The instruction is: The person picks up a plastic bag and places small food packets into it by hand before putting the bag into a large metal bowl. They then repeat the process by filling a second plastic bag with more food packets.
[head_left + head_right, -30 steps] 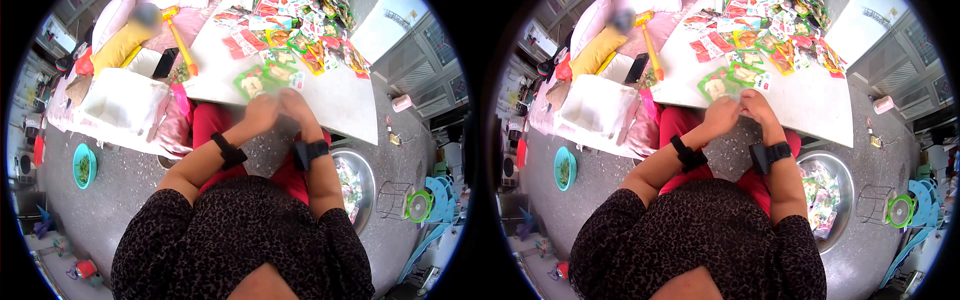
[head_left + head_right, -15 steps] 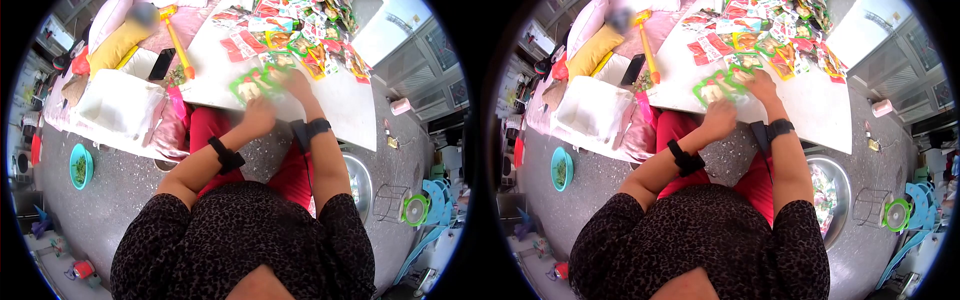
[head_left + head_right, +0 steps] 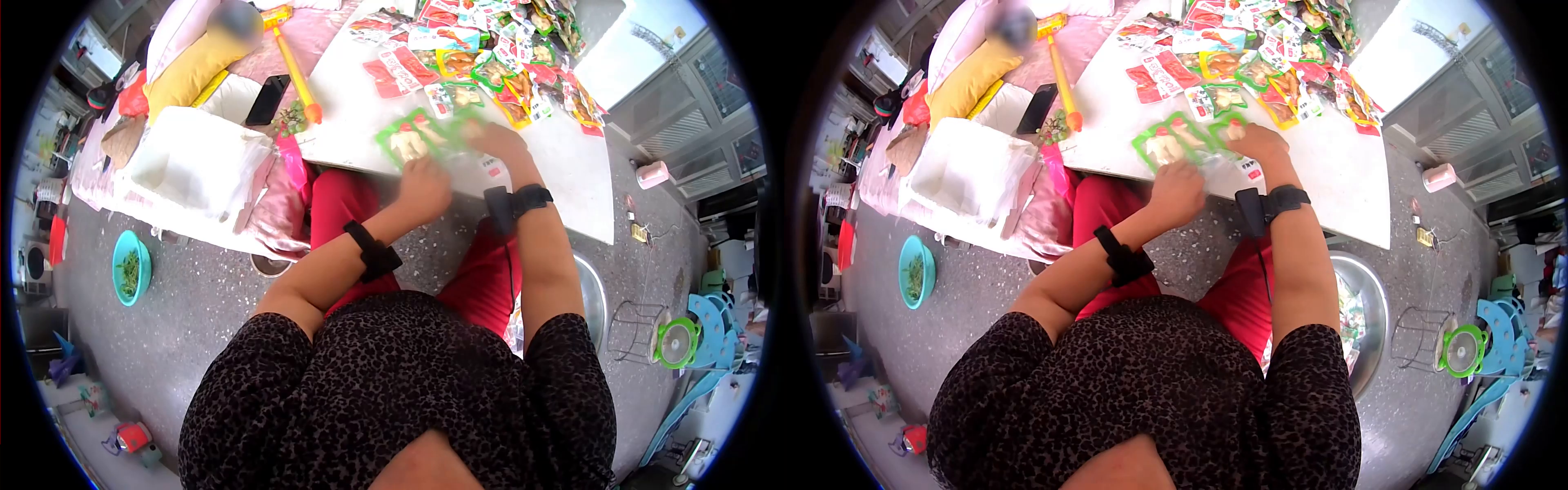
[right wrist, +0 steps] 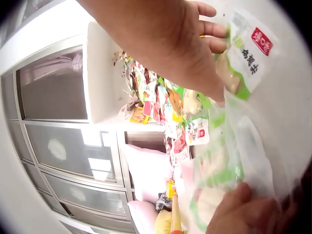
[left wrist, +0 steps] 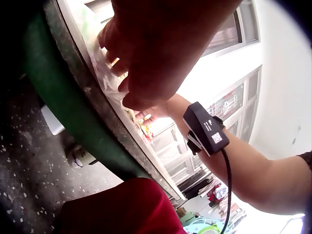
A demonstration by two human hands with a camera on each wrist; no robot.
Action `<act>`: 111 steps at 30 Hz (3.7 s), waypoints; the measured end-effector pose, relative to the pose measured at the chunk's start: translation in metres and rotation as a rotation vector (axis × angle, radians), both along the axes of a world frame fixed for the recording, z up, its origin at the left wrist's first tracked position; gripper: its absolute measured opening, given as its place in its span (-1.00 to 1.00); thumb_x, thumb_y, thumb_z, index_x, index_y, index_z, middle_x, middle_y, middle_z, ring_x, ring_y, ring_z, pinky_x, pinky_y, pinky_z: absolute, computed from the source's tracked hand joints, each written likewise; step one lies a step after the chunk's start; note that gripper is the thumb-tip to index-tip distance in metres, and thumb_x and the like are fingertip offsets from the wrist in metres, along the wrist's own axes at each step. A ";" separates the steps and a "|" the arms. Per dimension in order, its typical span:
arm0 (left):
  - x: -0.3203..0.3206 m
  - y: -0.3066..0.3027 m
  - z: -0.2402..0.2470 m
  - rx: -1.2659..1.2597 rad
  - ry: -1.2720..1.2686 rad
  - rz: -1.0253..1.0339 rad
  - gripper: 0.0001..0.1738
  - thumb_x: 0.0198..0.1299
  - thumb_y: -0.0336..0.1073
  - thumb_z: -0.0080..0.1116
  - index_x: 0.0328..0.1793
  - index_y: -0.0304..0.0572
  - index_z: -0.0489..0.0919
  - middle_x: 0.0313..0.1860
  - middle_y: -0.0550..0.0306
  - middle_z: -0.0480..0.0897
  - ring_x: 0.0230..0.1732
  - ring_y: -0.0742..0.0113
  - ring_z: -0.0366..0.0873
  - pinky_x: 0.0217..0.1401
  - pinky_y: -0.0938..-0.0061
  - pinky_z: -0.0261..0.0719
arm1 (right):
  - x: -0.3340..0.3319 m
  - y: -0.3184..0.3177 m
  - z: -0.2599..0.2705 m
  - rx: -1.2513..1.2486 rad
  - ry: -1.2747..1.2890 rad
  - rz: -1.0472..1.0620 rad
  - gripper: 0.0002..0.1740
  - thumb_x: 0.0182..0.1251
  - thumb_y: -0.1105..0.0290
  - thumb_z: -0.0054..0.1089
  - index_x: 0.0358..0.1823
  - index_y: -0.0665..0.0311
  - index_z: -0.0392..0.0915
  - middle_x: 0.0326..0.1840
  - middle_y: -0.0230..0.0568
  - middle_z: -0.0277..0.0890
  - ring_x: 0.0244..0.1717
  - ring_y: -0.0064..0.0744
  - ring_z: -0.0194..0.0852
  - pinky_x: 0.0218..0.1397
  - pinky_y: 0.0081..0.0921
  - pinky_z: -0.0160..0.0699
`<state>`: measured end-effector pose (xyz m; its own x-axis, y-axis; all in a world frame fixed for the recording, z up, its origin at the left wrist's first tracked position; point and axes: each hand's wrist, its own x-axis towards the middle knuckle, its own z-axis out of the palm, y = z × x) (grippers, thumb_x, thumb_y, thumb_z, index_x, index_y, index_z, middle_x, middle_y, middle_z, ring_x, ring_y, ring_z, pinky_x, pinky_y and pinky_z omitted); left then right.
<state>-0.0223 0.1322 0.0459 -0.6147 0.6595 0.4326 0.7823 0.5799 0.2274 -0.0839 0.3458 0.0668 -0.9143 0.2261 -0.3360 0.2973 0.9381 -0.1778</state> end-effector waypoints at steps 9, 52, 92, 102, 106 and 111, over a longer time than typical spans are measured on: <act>0.001 0.005 -0.004 -0.015 0.002 0.046 -0.78 -0.23 -0.22 0.04 -0.43 -0.14 0.46 -0.28 0.11 0.43 -0.08 0.15 0.29 -0.07 0.21 0.20 | 0.025 0.015 0.018 0.010 0.163 -0.108 -0.29 -0.28 -0.09 0.14 -0.19 0.37 0.38 -0.19 0.01 0.42 -0.11 -0.16 0.39 -0.09 -0.37 0.32; -0.014 0.008 -0.005 0.324 -0.095 -0.032 -0.92 -0.23 -0.42 -0.04 -0.64 -0.27 0.36 -0.58 -0.06 0.41 -0.43 -0.01 0.37 -0.38 0.19 0.31 | 0.158 -0.076 -0.006 -1.597 0.931 -0.871 -0.90 0.07 0.51 -0.02 -0.34 0.30 0.35 -0.43 -0.30 0.40 -0.50 -0.54 0.37 -0.50 -0.65 0.45; -0.013 0.014 0.010 0.350 -0.177 -0.061 -0.92 -0.18 -0.39 0.00 -0.58 -0.25 0.42 -0.55 -0.04 0.47 -0.40 -0.03 0.38 -0.31 0.23 0.31 | 0.137 -0.090 0.004 -1.270 1.007 -0.840 -0.87 0.05 0.48 0.00 -0.44 0.40 0.28 -0.47 -0.18 0.37 -0.54 -0.49 0.40 -0.61 -0.65 0.40; -0.008 0.004 0.007 0.290 -0.108 -0.100 -0.93 -0.19 -0.40 -0.02 -0.59 -0.23 0.39 -0.53 -0.03 0.44 -0.38 -0.03 0.37 -0.32 0.20 0.31 | 0.143 -0.074 -0.056 -1.522 0.612 -0.643 -0.83 0.11 0.35 -0.03 -0.32 0.26 0.30 -0.42 -0.23 0.40 -0.50 -0.47 0.40 -0.52 -0.58 0.39; -0.007 0.004 0.004 0.315 -0.030 -0.135 -0.92 -0.17 -0.40 -0.04 -0.60 -0.24 0.37 -0.55 -0.04 0.42 -0.39 -0.02 0.36 -0.32 0.21 0.32 | 0.153 -0.042 -0.034 -1.484 0.478 -0.742 -0.80 0.11 0.31 0.00 -0.33 0.27 0.31 -0.51 -0.25 0.40 -0.58 -0.49 0.39 -0.62 -0.63 0.35; -0.001 0.008 -0.006 0.277 -0.090 -0.141 -0.92 -0.16 -0.41 -0.06 -0.59 -0.26 0.37 -0.54 -0.04 0.40 -0.40 -0.01 0.37 -0.36 0.22 0.34 | 0.153 -0.062 -0.025 -1.613 0.406 -0.777 -0.85 0.09 0.40 0.03 -0.35 0.29 0.31 -0.55 -0.29 0.40 -0.60 -0.50 0.39 -0.66 -0.65 0.34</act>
<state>-0.0234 0.1402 0.0403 -0.5695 0.6055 0.5559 0.8202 0.3736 0.4333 0.0692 0.2841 0.0417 -0.8435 0.3070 -0.4407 0.2437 -0.5124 -0.8235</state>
